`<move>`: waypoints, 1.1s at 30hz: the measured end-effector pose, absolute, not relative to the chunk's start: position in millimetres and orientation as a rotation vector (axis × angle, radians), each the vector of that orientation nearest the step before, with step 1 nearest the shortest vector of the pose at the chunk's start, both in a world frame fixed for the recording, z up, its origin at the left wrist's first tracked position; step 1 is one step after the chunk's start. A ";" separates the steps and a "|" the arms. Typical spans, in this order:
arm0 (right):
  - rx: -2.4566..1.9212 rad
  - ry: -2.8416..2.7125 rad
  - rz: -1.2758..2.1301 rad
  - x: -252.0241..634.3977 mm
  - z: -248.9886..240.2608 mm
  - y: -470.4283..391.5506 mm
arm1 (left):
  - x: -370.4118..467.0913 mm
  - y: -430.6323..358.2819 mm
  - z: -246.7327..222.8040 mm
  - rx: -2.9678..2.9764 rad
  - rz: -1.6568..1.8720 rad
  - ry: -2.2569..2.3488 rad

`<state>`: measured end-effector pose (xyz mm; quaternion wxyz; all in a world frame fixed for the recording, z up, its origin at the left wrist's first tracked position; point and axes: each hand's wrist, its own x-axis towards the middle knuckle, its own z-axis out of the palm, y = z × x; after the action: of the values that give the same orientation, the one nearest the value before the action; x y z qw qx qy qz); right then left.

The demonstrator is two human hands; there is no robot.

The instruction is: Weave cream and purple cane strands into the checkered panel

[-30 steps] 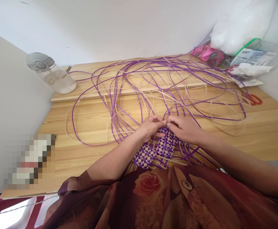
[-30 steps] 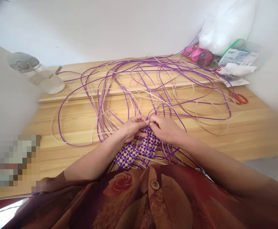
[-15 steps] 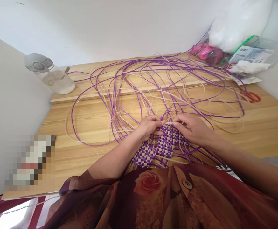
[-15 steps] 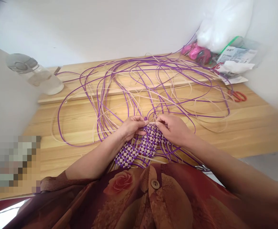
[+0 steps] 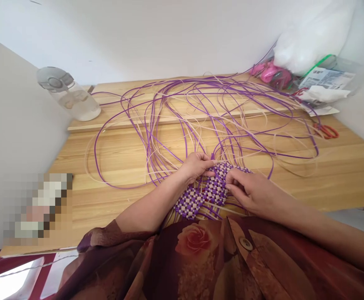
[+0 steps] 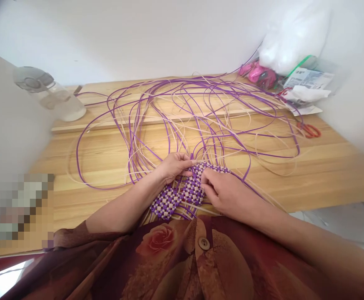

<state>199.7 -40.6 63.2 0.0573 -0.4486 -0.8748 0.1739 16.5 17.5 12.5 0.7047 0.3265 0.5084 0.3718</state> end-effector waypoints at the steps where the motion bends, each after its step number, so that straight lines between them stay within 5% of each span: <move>1: -1.328 -2.621 0.496 200.9 67.9 -39.1 | 16.2 17.4 11.1 0.736 0.826 1.126; 7: -0.974 -2.857 0.136 205.6 96.3 0.7 | 15.3 16.7 8.5 0.748 0.857 1.081; 15: -1.041 -2.887 0.338 192.3 67.6 71.0 | 14.4 18.2 20.5 0.719 0.842 1.095; 28: -1.011 -2.815 -0.183 208.9 69.4 29.5 | 14.5 19.9 20.6 0.635 0.843 1.103; 33: -1.068 -2.785 0.186 217.7 76.9 18.1 | 13.0 20.4 19.8 0.642 0.844 1.101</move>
<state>217.7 18.1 76.9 0.0764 -0.3563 -0.9292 0.0621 13.0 20.4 19.8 0.7220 0.2908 0.4983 0.3819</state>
